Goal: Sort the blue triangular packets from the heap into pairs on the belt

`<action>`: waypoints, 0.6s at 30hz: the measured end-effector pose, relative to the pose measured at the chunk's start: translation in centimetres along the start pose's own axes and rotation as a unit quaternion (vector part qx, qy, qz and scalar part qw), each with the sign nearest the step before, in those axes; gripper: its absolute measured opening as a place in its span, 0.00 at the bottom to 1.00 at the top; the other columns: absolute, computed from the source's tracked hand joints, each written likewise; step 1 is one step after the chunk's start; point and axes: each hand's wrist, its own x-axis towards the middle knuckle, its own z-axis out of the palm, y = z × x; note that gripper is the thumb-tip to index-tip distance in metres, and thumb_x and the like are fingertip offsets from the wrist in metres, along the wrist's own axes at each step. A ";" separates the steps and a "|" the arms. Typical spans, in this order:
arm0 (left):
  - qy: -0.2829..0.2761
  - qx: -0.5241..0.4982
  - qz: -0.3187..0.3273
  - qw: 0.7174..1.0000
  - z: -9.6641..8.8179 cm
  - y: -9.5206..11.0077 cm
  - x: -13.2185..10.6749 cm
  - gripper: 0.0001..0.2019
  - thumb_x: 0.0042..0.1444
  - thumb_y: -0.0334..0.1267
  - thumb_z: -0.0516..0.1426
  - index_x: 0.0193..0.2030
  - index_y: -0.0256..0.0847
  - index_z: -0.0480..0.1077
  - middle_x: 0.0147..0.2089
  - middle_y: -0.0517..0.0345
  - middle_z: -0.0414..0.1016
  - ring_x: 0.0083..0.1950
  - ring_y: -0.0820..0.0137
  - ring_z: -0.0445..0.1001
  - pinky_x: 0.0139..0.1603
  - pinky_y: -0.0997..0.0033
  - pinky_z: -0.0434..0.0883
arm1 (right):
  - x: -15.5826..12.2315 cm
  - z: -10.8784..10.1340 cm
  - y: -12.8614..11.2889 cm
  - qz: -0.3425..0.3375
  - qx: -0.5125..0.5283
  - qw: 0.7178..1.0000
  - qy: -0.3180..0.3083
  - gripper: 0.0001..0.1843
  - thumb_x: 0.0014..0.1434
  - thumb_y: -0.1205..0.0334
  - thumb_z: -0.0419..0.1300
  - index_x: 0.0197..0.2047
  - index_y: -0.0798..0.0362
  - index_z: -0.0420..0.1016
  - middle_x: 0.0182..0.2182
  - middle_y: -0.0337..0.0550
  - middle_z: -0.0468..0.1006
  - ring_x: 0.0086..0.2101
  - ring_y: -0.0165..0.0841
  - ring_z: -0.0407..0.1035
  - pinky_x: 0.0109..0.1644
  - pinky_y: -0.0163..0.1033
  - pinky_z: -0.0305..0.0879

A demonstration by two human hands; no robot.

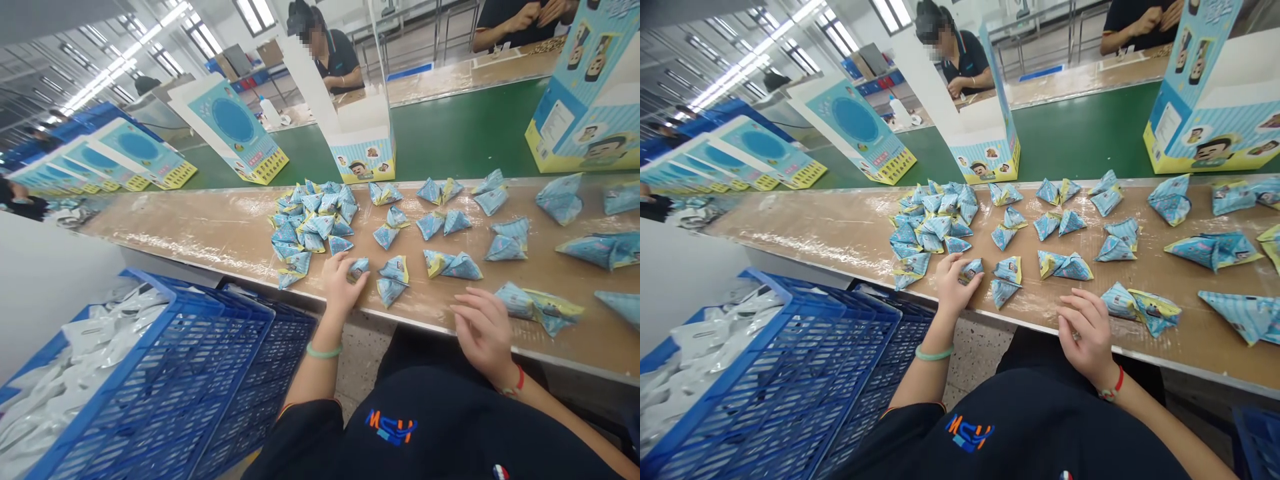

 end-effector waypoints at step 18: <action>0.054 -0.027 -0.076 0.995 -2.7 -3.7 7.5 0.16 0.60 0.48 0.56 0.44 0.39 0.75 0.44 0.48 0.79 0.45 0.59 0.76 0.52 0.55 0.72 | -0.1 0.2 -0.2 0.004 0.014 1.000 0.008 0.09 0.63 0.73 0.58 0.43 0.52 0.76 0.44 0.47 0.78 0.52 0.45 0.70 0.54 0.54 0.69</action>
